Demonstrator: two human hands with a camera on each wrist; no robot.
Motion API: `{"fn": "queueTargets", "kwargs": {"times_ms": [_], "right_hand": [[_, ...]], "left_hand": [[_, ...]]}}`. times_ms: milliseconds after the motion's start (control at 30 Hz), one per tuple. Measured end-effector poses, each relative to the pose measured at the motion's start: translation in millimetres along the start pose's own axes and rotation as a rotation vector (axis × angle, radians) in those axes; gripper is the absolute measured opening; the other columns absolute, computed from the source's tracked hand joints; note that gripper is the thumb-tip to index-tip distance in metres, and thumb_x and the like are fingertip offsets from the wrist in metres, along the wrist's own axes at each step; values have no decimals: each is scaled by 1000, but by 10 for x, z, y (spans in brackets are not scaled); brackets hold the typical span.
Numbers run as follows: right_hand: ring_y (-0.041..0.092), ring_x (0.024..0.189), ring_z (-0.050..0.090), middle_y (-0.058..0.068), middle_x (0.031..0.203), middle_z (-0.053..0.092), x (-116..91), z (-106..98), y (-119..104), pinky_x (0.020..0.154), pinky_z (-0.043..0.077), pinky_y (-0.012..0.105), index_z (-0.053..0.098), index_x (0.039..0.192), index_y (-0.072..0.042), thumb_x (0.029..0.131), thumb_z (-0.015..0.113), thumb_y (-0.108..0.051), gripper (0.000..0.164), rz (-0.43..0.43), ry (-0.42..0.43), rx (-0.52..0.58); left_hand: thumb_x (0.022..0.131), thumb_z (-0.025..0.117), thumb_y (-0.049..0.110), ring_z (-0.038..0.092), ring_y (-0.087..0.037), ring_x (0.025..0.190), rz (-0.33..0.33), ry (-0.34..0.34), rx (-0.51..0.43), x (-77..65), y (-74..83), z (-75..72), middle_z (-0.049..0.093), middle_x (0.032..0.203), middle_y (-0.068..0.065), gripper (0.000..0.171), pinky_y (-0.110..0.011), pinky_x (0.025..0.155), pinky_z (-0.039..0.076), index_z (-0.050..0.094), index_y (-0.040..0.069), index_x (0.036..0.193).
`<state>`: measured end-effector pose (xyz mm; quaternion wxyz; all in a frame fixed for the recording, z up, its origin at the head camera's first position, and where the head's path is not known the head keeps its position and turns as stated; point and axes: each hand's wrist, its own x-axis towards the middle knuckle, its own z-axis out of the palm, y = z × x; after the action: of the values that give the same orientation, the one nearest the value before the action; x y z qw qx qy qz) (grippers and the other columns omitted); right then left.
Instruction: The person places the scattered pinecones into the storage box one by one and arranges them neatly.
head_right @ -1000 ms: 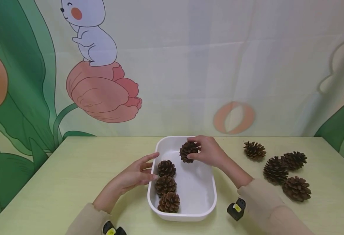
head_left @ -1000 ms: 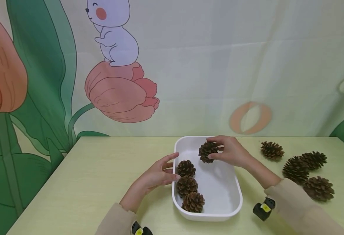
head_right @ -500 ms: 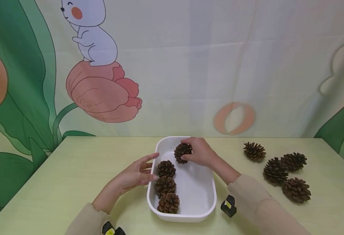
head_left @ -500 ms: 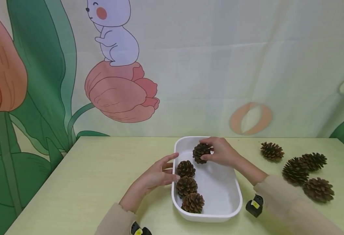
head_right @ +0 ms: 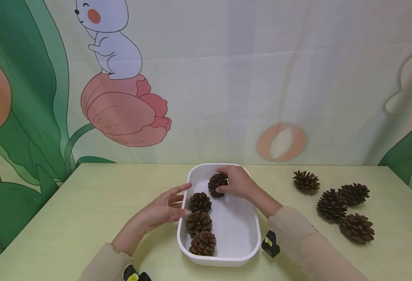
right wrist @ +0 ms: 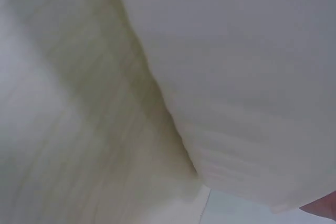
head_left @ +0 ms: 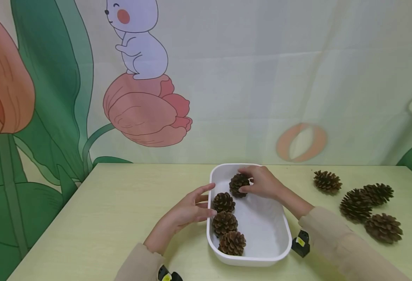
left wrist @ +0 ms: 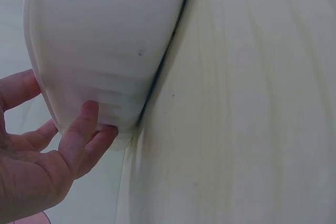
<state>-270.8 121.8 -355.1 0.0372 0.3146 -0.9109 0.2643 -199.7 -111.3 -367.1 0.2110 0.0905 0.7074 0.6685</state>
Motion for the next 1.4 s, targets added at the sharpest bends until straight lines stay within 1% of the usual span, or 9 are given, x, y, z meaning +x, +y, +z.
{"fn": "queueTargets", "kwargs": {"times_ms": [167, 333, 500, 667, 800, 967, 1100, 1233, 1400], "right_hand": [[30, 88, 63, 22, 113, 60, -7, -22, -15, 75, 53, 36, 58, 116, 7, 75, 73, -14, 49, 47, -15, 7], [28, 85, 64, 24, 109, 61, -16, -54, -6, 73, 54, 34, 56, 116, 9, 73, 73, -10, 50, 93, -40, 31], [26, 80, 66, 23, 101, 64, 2, -28, -20, 70, 54, 32, 58, 113, 10, 73, 72, -7, 45, 65, -44, 60], [27, 81, 66, 23, 102, 64, 24, 28, -52, 70, 55, 31, 59, 110, 11, 75, 71, -7, 41, 9, -25, 73], [31, 89, 64, 25, 108, 61, 23, 58, -68, 76, 54, 33, 57, 112, 13, 78, 69, -6, 41, -15, -43, 144], [37, 103, 58, 27, 116, 56, 16, 78, -57, 86, 50, 36, 52, 117, 15, 82, 65, -5, 42, -46, -111, 255], [39, 109, 53, 29, 119, 53, 17, 76, -63, 89, 48, 37, 48, 120, 17, 84, 63, -3, 44, -46, -158, 331], [39, 110, 52, 30, 121, 51, 10, 57, -56, 90, 47, 38, 47, 121, 17, 84, 62, -4, 44, -39, -166, 331], [39, 111, 52, 28, 124, 50, -39, -33, -24, 88, 49, 37, 48, 124, 12, 85, 64, -11, 48, 22, -142, 322]], "left_hand": [[81, 62, -6, 44, -39, 118, -1, 2, 5, -3, 0, 1, 36, 133, -28, 72, -42, 90, 47, 29, 11, 143], [80, 62, -6, 44, -39, 118, -1, 7, 9, -5, 5, 3, 35, 134, -28, 73, -42, 90, 47, 29, 11, 143], [80, 62, -7, 44, -38, 118, -6, 7, 6, 4, -6, 0, 34, 136, -27, 73, -41, 89, 48, 29, 12, 143], [81, 61, -6, 44, -39, 119, -6, 6, 5, 13, -16, -12, 34, 135, -27, 73, -42, 90, 47, 29, 12, 143], [81, 62, -5, 43, -39, 120, -4, 2, 11, 8, -14, -10, 34, 136, -27, 73, -43, 90, 47, 29, 12, 143], [81, 62, -5, 42, -40, 120, -1, -4, 12, 1, -13, -3, 33, 137, -28, 72, -44, 90, 47, 28, 11, 143], [81, 62, -6, 41, -41, 121, 3, -9, 7, 4, -18, -9, 32, 137, -29, 73, -45, 91, 46, 28, 10, 143], [81, 61, -6, 41, -41, 121, 6, -11, 4, 4, -18, -10, 32, 137, -28, 73, -45, 91, 46, 27, 10, 143], [81, 62, -6, 45, -38, 118, 1, 2, 13, 9, -14, -2, 35, 135, -27, 72, -43, 89, 48, 29, 12, 143]]}}
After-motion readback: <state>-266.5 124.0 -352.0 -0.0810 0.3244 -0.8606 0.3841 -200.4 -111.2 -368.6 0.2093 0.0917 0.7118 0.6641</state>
